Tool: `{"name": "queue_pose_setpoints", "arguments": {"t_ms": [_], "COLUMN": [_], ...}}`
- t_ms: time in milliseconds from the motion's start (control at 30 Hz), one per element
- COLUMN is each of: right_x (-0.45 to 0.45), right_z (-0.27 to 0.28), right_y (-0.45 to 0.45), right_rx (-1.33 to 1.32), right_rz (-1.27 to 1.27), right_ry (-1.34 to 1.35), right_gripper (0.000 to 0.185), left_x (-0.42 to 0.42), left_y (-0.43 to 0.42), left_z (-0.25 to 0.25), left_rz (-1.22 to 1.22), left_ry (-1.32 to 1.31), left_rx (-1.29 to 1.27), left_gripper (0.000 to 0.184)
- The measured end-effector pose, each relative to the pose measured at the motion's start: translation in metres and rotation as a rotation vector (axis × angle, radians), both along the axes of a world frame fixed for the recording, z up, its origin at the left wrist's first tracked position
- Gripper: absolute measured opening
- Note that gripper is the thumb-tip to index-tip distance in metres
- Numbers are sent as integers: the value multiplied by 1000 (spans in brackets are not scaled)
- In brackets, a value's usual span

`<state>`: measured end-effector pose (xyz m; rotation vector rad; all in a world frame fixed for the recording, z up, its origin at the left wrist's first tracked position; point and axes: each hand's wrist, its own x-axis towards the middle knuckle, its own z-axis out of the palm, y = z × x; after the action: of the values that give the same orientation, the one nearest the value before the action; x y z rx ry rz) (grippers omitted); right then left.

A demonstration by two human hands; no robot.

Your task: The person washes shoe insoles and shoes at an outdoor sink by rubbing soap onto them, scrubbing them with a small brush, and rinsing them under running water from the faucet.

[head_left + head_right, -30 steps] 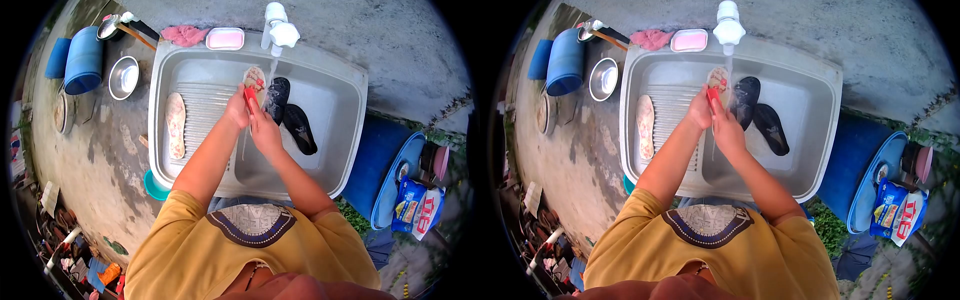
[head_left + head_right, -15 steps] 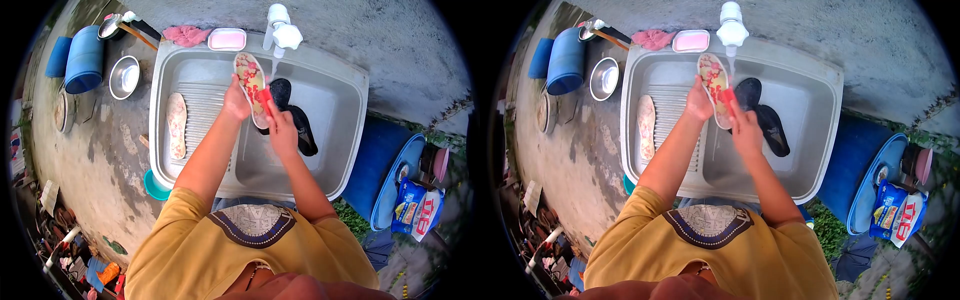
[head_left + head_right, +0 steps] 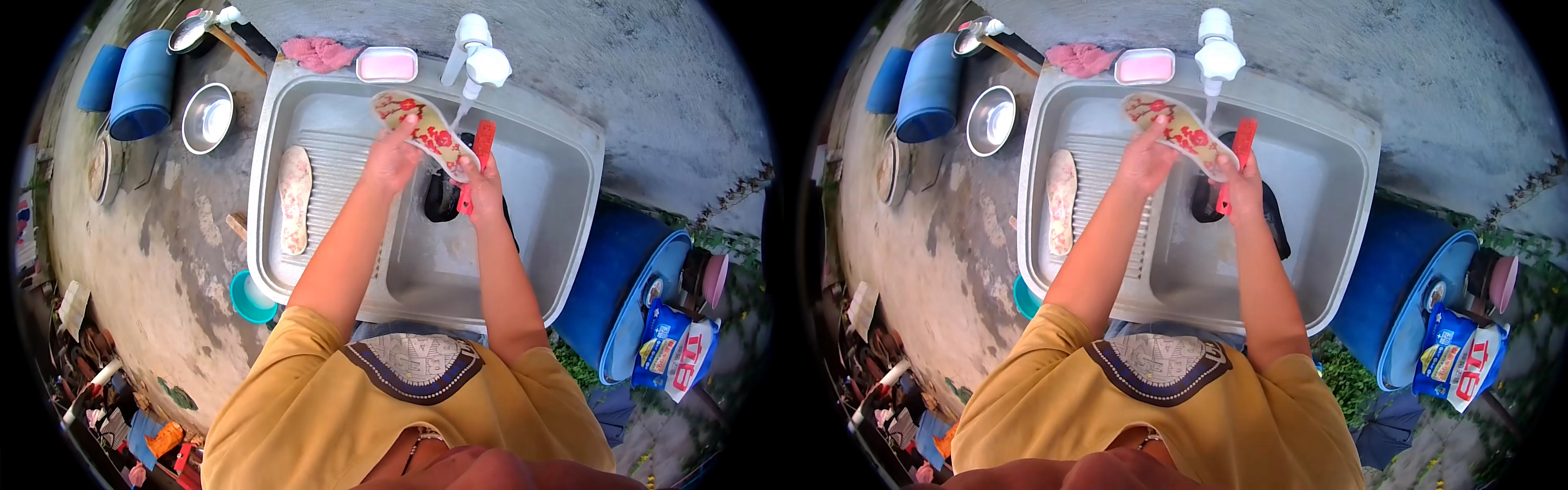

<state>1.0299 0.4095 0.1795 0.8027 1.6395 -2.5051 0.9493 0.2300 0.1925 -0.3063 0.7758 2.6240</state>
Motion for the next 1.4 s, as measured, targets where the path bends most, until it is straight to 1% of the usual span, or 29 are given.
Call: {"name": "queue_pose_setpoints", "arguments": {"t_ms": [67,133,233,267,300,367,400,500,533,600,633,667,700,767,800,833,900,933,967,1033,1067,1133,1167,1200,1233,1267,1367,1400], "right_x": [-5,-11,-13,-9,-4,3,7,27,35,61,75,88,98,110,112,114,116,118,116,105,97,78,64,49,34,23,0,-4], "right_z": [22,26,26,43,52,62,62,4,1,-4,-17,-37,-46,-20,-16,-12,-26,-45,-50,-57,-46,-20,-13,-7,0,8,15,15], "right_y": [-9,-23,-51,-59,-67,-80,-83,-75,-80,-90,-97,-106,-116,-142,-148,-153,-154,-151,-142,-111,-93,-69,-62,-58,-56,-52,-37,-31], "right_rx": [37,81,366,612,655,748,724,620,503,263,182,101,22,153,303,457,937,955,863,676,400,31,-61,-154,-168,-134,-4,43], "right_rz": [110,198,314,383,408,456,466,365,282,119,131,138,144,310,408,499,691,605,578,518,393,176,81,-14,-47,-3,152,207], "right_ry": [41,122,317,297,272,222,183,167,130,41,5,-30,-65,-222,-206,-188,54,146,44,-151,-211,-216,-163,-105,-86,-77,-63,-65], "right_gripper": [50,55,62,57,58,59,56,53,51,47,46,45,44,39,37,35,34,37,36,34,32,28,26,24,24,24,26,26], "left_x": [11,21,41,46,49,53,57,68,76,98,109,118,125,134,135,137,138,143,148,158,156,156,151,143,132,122,92,85], "left_y": [-43,-87,-134,-141,-147,-153,-153,-165,-180,-197,-201,-202,-199,-190,-189,-191,-206,-220,-220,-220,-215,-198,-176,-155,-130,-107,-55,-43], "left_z": [0,-2,-15,-19,-24,-18,-15,-14,-12,-13,-16,-21,-18,-9,-6,-3,5,5,19,30,30,31,40,32,39,46,31,29], "left_rz": [65,141,305,319,294,242,244,293,263,268,260,127,48,-110,-39,-44,-56,-72,-1,59,-11,-142,-172,-214,-240,-265,-431,-435], "left_ry": [-28,-59,-192,-224,-203,-164,-203,12,140,270,343,313,220,42,-34,-81,-162,-144,-157,-139,-126,-107,-55,-89,-129,-172,-41,-38], "left_rx": [-42,-57,-227,-237,-297,-413,-528,-1181,-1581,-2055,-2290,-2271,-2278,-2279,-2207,-2123,-1953,-1689,-1488,-1123,-1048,-895,-918,-886,-729,-568,-504,-460], "left_gripper": [42,42,39,38,38,37,40,45,56,64,68,77,79,81,84,80,72,58,46,40,37,34,35,34,37,40,43,43]}}
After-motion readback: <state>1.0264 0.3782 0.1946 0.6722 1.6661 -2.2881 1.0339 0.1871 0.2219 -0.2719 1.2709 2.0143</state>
